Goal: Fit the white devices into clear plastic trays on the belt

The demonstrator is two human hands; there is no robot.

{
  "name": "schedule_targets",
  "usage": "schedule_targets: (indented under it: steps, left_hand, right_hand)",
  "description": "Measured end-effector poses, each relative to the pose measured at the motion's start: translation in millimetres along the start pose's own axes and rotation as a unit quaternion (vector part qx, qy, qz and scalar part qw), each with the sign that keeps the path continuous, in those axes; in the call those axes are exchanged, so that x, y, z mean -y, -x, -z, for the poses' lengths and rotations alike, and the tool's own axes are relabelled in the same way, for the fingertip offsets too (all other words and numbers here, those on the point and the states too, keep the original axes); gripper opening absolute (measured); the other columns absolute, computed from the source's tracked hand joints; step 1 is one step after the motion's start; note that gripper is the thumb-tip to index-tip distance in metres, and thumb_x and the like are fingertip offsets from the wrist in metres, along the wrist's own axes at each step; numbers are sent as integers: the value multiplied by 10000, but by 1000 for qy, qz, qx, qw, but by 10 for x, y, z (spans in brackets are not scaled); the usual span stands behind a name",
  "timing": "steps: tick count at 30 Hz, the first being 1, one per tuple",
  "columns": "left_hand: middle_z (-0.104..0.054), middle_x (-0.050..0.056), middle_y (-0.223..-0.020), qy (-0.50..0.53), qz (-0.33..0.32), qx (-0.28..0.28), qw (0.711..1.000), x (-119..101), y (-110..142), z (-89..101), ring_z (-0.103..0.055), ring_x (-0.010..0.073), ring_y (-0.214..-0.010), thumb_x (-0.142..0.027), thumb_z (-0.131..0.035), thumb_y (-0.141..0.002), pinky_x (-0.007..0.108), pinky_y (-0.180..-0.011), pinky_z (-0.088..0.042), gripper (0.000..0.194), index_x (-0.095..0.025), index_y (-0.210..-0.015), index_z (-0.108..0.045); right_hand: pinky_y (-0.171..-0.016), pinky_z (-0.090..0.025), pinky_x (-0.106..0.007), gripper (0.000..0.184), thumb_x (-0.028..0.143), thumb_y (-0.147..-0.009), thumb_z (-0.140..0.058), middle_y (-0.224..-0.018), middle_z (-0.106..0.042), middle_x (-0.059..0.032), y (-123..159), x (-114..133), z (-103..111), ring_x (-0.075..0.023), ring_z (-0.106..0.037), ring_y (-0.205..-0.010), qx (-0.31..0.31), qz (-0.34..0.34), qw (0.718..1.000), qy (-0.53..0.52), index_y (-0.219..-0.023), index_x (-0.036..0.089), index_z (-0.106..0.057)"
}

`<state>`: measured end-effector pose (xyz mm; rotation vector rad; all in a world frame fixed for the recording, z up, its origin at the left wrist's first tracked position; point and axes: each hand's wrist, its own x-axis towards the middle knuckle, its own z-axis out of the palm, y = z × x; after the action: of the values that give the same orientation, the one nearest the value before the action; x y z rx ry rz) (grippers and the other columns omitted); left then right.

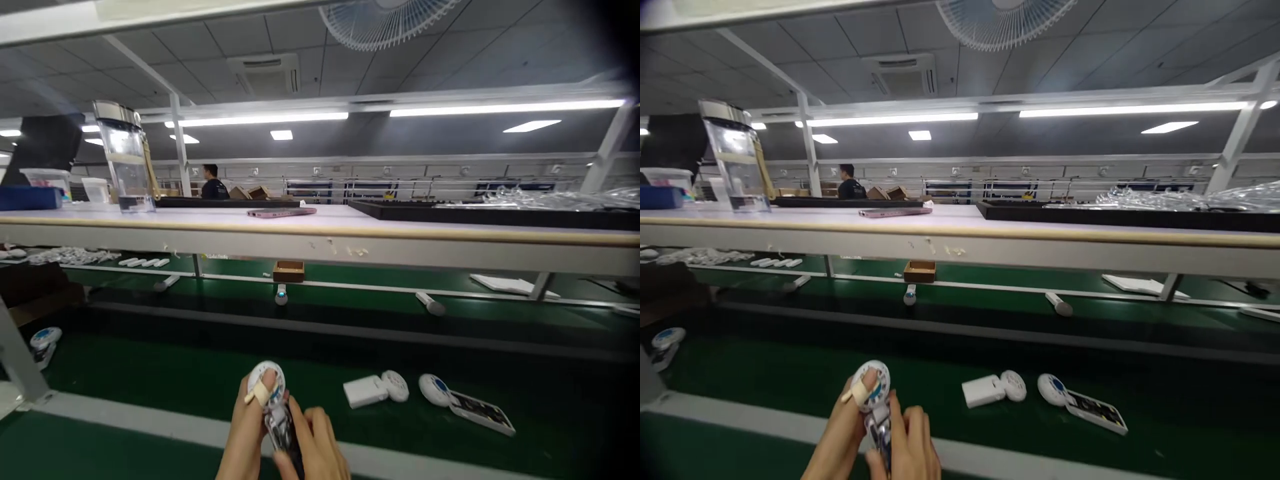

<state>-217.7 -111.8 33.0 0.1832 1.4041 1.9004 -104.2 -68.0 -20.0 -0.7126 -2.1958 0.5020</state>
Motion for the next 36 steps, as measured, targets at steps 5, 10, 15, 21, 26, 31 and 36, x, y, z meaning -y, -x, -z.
schedule_targets:
  steps: [5, 10, 15, 21, 26, 31, 36]
  left_hand:
    - [-646, 82, -1000, -46, -11, 6, 999, -23, 321, 9, -637, 237, -878, -600, -666, -661, 328, -730, -482, 648, -232, -1165, -490]
    - [-640, 55, -995, -100, -21, 4, 995, 44, 525, -64, -620, 227, -881, -613, -644, -668, 295, -668, -467, 628, -259, -1163, -491]
    - [-627, 44, -958, -98, -52, 4, 994, -14, 689, -230, -598, 221, -845, -623, -674, -626, 282, -625, -468, 655, -251, -1135, -499]
    - [-624, 85, -1103, -40, -1, 96, 995, 200, 800, -268, -570, 256, -1024, -587, -682, -656, 333, -806, -473, 688, -207, -1199, -496]
    - [-666, 106, -1084, -55, 125, 84, 987, 584, 873, -146, -563, 307, -1097, -492, -778, -580, 363, -838, -493, 684, -177, -1150, -569]
    - [-691, 58, -1047, -118, 54, 48, 990, 854, 803, -133, -596, 321, -1054, -517, -777, -554, 373, -803, -537, 506, -212, -936, -649]
    - [-734, 35, -837, -125, 29, 44, 991, 1236, 665, -106, -646, 337, -963, -482, -798, -515, 468, -928, -486, 422, -245, -816, -621]
  right_hand:
    - [-542, -543, -370, 586, 274, -813, -533, -920, -500, -90, 151, 252, 258, -285, -556, -810, 53, -4, 998, 39, -1368, 268, -345]
    - [-610, -557, -392, 567, 261, -829, -517, -942, -510, -102, 294, 207, 366, -288, -561, -853, 94, -34, 995, 30, -1368, 240, -344]
    - [-755, -519, -524, 607, 360, -891, -456, -1245, -462, -153, 419, 112, 434, -386, -513, -1083, 69, -62, 992, 85, -1436, 371, -188]
    - [-700, -527, -392, 667, 298, -917, -466, -1019, -562, -66, 500, 48, 776, -279, -597, -934, 176, -133, 975, 39, -1437, 429, -70]
    - [-777, -496, -483, 616, 389, -851, -583, -1051, -566, -70, 661, 41, 886, -320, -570, -996, 181, -120, 976, 18, -1389, 434, -286]
    - [-743, -467, -332, 371, 372, -953, -287, -893, -641, -73, 678, -117, 662, -217, -619, -841, 4, -327, 934, -144, -1062, 199, -596]
    - [-580, -388, -276, 546, 430, -943, -181, -576, -613, -58, 608, -323, 558, -175, -578, -574, -64, -360, 917, -158, -546, 207, -482]
